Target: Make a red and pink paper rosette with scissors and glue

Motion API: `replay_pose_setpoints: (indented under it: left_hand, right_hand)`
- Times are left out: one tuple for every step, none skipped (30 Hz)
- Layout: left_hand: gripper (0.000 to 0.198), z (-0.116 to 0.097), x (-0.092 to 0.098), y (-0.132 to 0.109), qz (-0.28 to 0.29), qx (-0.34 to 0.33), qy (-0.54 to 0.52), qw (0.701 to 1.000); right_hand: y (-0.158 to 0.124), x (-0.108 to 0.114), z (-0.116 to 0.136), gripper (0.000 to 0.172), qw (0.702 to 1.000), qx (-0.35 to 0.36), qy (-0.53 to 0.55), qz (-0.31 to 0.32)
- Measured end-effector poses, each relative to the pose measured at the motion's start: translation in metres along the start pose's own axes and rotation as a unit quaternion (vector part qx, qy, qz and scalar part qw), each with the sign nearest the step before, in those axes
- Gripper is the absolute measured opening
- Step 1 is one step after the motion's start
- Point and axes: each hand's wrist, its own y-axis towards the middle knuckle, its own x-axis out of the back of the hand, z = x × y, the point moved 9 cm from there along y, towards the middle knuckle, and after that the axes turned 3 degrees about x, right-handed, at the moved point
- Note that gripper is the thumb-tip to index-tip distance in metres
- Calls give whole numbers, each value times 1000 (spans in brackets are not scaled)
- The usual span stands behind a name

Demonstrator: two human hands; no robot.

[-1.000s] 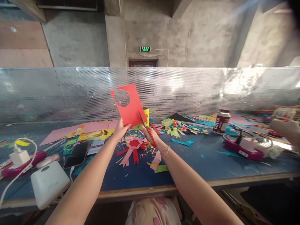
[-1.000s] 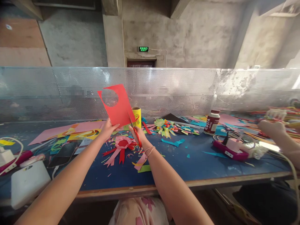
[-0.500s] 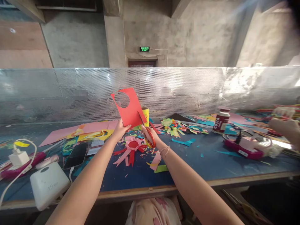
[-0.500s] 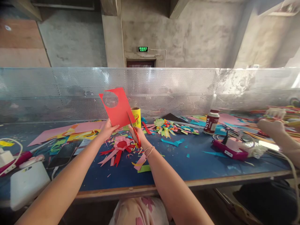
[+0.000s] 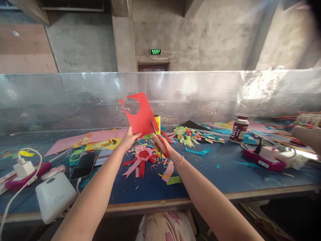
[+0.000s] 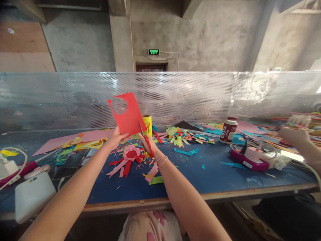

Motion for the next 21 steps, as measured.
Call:
replay_pose_setpoints:
  left_hand:
    - [59,0,1,0,-4,0,-6,1000]
    - [57,0,2,0,-9,-1,-15,1000]
    - [55,0,3,0,-13,0,-25,1000]
    - [53,0,3,0,-13,3,-38,999]
    - [51,1,3,0,-10,8,-50,999]
    - [50,2,2,0,-3,15,-62,998]
    - [50,3,1,-1,6,22,-71,997]
    - [50,5,0,-1,13,29,-76,997]
    - [51,6,0,-1,18,35,-76,996]
    - [51,7,1,0,17,36,-69,997]
    - [52,8,3,1,12,31,-52,998]
    - [51,7,6,2,1,19,-24,1000]
    - [49,5,10,3,-15,-2,16,1000]
    - [46,1,14,4,-36,-30,64,997]
    - [42,-4,17,3,-59,-62,114,990]
    - [37,-9,19,2,-83,-93,161,979]
    - [33,-14,21,1,-104,-118,203,966]
    - [29,-18,21,-1,-123,-135,238,954]
    - [27,-21,22,-3,-140,-144,267,943]
    - [26,-24,22,-5,-154,-147,290,933]
    - [27,-26,22,-7,-166,-147,310,924]
  right_hand:
    - [0,0,0,48,1000,-2,-3,1]
    - [0,1,1,48,1000,-2,-9,1]
    - [-1,1,1,48,1000,-3,-9,1]
    - [-1,1,2,48,1000,-3,-8,1]
    - [-1,1,2,47,1000,-2,-7,2]
    - [-2,1,3,47,1000,-1,-6,3]
    - [-2,1,4,46,1000,0,-6,3]
    - [-2,1,4,46,1000,2,-6,1]
    - [-3,2,4,46,1000,2,-8,-1]
    - [-3,1,4,46,1000,3,-9,0]
    - [-3,0,4,46,1000,3,-7,2]
    - [-3,-1,4,47,1000,2,-2,7]
    - [-3,-3,4,47,1000,0,7,15]
    - [-4,-6,5,48,999,-3,19,26]
    - [-4,-9,5,49,999,-8,34,36]
    - [-5,-12,5,50,998,-16,50,44]
    - [-6,-14,5,50,996,-27,67,49]
    - [-8,-15,6,50,995,-37,82,53]
    - [-9,-16,7,50,993,-44,94,53]
    - [-10,-17,9,50,992,-47,100,53]
    - [-11,-17,11,49,993,-44,99,54]
